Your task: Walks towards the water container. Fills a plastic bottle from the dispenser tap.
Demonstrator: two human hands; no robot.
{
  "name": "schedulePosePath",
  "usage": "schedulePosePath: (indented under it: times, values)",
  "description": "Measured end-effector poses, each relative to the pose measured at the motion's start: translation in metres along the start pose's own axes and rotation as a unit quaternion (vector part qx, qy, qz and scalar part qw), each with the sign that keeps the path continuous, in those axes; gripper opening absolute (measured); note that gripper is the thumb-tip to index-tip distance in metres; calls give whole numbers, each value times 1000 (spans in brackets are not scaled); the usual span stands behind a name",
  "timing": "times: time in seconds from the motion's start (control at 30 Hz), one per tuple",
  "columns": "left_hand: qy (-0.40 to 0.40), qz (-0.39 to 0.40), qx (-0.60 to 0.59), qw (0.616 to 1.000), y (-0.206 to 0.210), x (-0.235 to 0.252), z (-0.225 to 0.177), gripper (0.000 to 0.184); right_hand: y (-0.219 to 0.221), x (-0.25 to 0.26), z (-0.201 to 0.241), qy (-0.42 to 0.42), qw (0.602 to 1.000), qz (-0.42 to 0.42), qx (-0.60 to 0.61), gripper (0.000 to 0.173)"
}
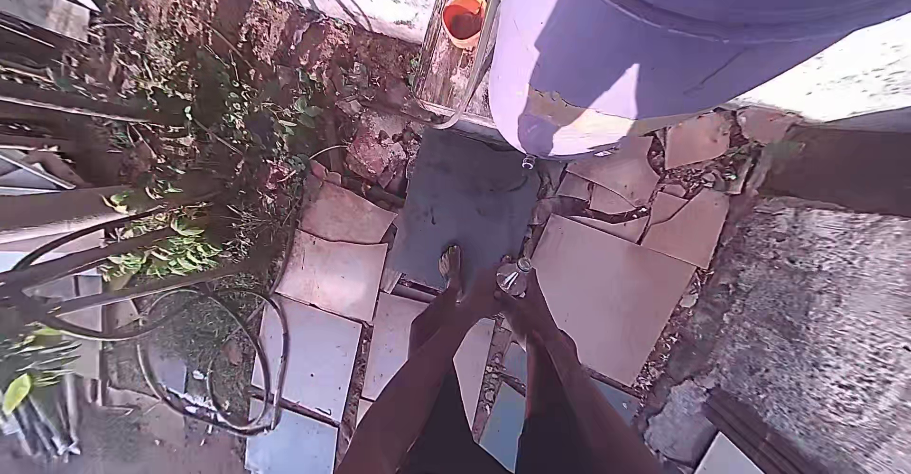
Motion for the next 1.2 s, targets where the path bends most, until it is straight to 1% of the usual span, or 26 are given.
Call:
schedulePosePath:
  times: [0.07,0.1,0.17,0.2,0.23,0.27,0.3,0.33,0.37,0.4,0.47,0.53,0.57,0.63,0.7,0.77,0.83,0.87,0.93,1.0,1.07,1.13,1.2]
  values:
    - [-16,52,16,998,7,41,33,102,-5,29,5,115,993,17,-11,109]
    - [-40,74,50,995,10,59,49,107,-8,44,-2,162,986,23,-29,105]
    - [-127,86,172,973,11,94,81,112,-20,82,-54,67,993,-34,-96,103]
    - [-173,69,219,958,4,114,94,108,-25,108,-74,33,988,-39,-143,105]
    - [-208,49,238,948,-3,130,103,97,-30,130,-87,28,981,-26,-191,107]
    - [-226,33,252,941,-16,147,104,81,-32,153,-88,38,973,-5,-226,109]
    - [-225,21,258,939,-30,161,99,66,-32,174,-83,45,965,18,-258,108]
    - [-214,0,244,946,-40,169,91,55,-34,188,-77,50,956,33,-287,106]
    - [-194,-35,227,954,-53,173,83,49,-32,201,-69,46,951,42,-302,103]
    - [-167,-81,218,958,-68,176,78,47,-31,216,-62,36,949,44,-310,102]
    - [-96,-177,224,954,-87,176,83,43,-33,237,-59,24,949,42,-311,99]
    - [-6,-272,241,932,-92,179,97,39,-42,256,-63,9,951,32,-308,95]
    - [31,-310,243,919,-94,184,101,40,-46,267,-61,-14,953,24,-302,93]
    - [100,-347,249,899,-98,192,100,45,-51,279,-58,-48,962,-2,-269,90]
    - [172,-375,255,875,-98,193,90,47,-63,290,-59,-78,963,-25,-257,94]
    - [247,-410,262,838,-102,190,83,41,-71,305,-59,-111,954,-39,-274,90]
    - [300,-445,261,803,-108,189,74,33,-71,322,-54,-181,938,-54,-291,90]
    - [310,-457,260,793,-109,187,66,31,-67,324,-48,-208,929,-57,-301,91]
    - [301,-463,269,789,-110,181,29,35,-58,312,-22,-244,916,-66,-312,92]
    - [282,-443,309,793,-101,175,-14,45,-52,292,-7,-264,905,-84,-323,90]
    - [265,-421,373,783,-91,175,-47,49,-50,289,-5,-274,911,-80,-297,92]
    - [255,-410,421,768,-83,181,-64,47,-49,291,-1,-289,913,-81,-278,88]
    - [272,-423,448,739,-76,186,-71,40,-44,294,1,-310,906,-85,-276,84]
Point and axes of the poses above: each hand's wrist, its own x-axis towards the middle knuckle, its own y-axis out of the palm, z = x × y, the point moved 6 cm from there along x, towards the middle knuckle, and after that the axes turned 6 degrees about -y, right-handed, at the moved point
